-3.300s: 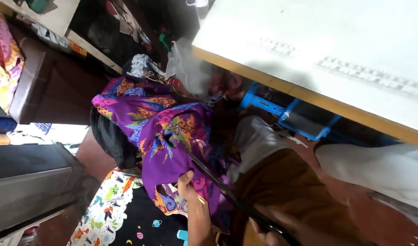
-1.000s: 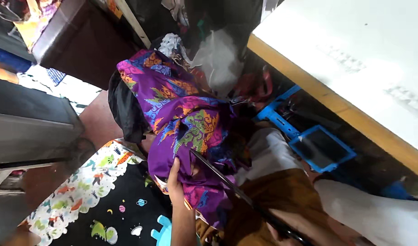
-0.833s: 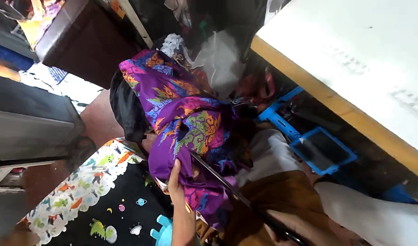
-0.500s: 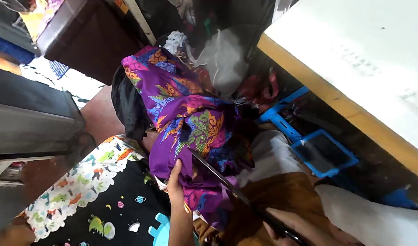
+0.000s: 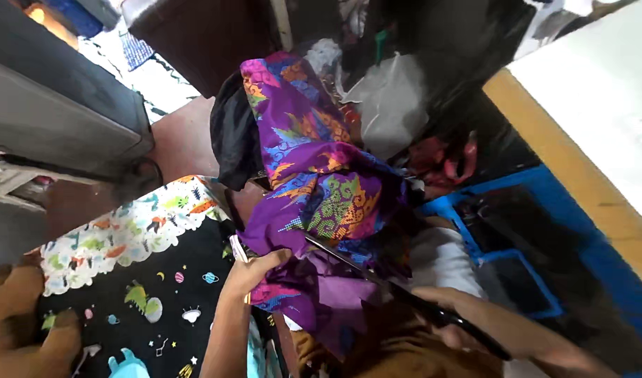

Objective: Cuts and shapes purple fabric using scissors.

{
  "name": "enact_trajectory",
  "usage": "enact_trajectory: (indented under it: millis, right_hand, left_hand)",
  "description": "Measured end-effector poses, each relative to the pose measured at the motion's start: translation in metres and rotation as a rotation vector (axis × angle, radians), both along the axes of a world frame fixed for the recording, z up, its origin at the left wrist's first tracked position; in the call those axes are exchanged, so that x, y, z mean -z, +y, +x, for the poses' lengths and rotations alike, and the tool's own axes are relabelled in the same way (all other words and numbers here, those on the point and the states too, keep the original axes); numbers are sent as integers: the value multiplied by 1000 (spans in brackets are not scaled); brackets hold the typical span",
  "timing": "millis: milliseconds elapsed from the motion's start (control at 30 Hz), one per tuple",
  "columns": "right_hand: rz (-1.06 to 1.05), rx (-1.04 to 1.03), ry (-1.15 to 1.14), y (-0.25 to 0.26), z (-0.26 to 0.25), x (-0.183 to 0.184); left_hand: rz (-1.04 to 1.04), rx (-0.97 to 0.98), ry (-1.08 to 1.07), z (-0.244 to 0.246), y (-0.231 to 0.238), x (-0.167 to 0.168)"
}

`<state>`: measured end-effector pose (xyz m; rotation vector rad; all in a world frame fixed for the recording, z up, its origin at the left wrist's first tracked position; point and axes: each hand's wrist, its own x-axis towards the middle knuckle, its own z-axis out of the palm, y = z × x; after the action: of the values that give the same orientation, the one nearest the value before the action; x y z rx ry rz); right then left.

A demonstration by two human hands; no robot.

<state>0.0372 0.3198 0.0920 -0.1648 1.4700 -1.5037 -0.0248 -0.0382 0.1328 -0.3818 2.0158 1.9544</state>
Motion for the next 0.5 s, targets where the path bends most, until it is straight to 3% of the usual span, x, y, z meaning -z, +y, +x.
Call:
enact_trajectory:
  millis: [233,500]
  right_hand:
    - [195,-159,51,-2,-57,-20]
    - [287,-120,133,-9,-65,-26]
  left_hand:
    - [-31,119,22,-11,-20,4]
    - [17,198,-13,-15,-28,7]
